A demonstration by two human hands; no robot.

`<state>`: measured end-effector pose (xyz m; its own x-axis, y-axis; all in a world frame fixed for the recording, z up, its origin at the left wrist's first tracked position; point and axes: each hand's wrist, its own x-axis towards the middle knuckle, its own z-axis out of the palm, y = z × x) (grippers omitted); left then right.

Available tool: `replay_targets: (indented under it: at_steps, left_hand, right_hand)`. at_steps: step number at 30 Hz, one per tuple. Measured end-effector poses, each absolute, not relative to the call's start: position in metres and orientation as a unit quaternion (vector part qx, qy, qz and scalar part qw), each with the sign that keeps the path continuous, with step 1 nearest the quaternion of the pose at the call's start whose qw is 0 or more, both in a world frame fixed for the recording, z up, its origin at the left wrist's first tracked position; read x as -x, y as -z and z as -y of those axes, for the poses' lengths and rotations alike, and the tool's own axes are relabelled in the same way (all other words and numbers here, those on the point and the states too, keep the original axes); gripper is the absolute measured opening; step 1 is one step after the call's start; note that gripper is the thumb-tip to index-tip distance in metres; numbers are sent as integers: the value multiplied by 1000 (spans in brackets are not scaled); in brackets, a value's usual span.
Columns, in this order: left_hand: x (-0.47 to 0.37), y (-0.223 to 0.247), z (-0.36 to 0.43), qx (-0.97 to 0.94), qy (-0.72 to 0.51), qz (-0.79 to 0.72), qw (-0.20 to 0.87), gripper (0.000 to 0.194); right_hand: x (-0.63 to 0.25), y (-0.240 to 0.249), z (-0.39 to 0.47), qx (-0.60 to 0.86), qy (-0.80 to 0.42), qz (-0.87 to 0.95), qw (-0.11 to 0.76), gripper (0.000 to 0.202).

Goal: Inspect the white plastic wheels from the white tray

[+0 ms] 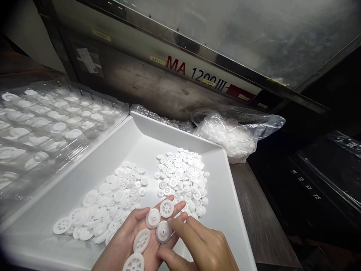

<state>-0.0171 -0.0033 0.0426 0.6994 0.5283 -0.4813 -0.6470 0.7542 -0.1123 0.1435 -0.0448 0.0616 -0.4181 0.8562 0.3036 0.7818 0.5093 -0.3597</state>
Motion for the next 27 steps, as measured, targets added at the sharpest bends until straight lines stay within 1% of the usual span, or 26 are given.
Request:
replay_targets:
  at_steps: [3,5,9,13,15,18,20,22,24,27]
  left_hand:
    - [18,-42,3,138,-312,-210,916,64]
    - [19,-41,3,138,-311,-207,917,65]
    - [21,-40,3,127,-308,-206,920,66]
    - [19,-42,6,117,-301,-209,923,61]
    - [16,-42,7,124,-308,-179,926,56]
    - [13,-38,10,119,-316,-121,934,44]
    - [12,-35,10,104,-317,-114,936,36]
    - [13,-32,10,98,-318,-117,936,32]
    - [14,-32,9,99,-319,-113,936,31]
    - [15,-34,7,109,-319,-110,935,37]
  right_hand:
    - [-140,-56,44,505,-80,827,234,22]
    - [-139,-55,45,511,-76,823,237,19]
    - [-144,-58,50,519,-47,822,230,24]
    - [-145,-75,44,520,-20,829,208,22]
    - [-137,-90,33,518,-48,840,157,19]
    - [-120,-109,12,510,-121,851,35,6]
    - [-112,-116,2,501,-144,854,0,19]
    - [-109,-116,-2,494,-140,858,10,24]
    - [-111,-109,0,493,-119,861,33,23]
    - [-119,-93,12,479,-71,871,79,24]
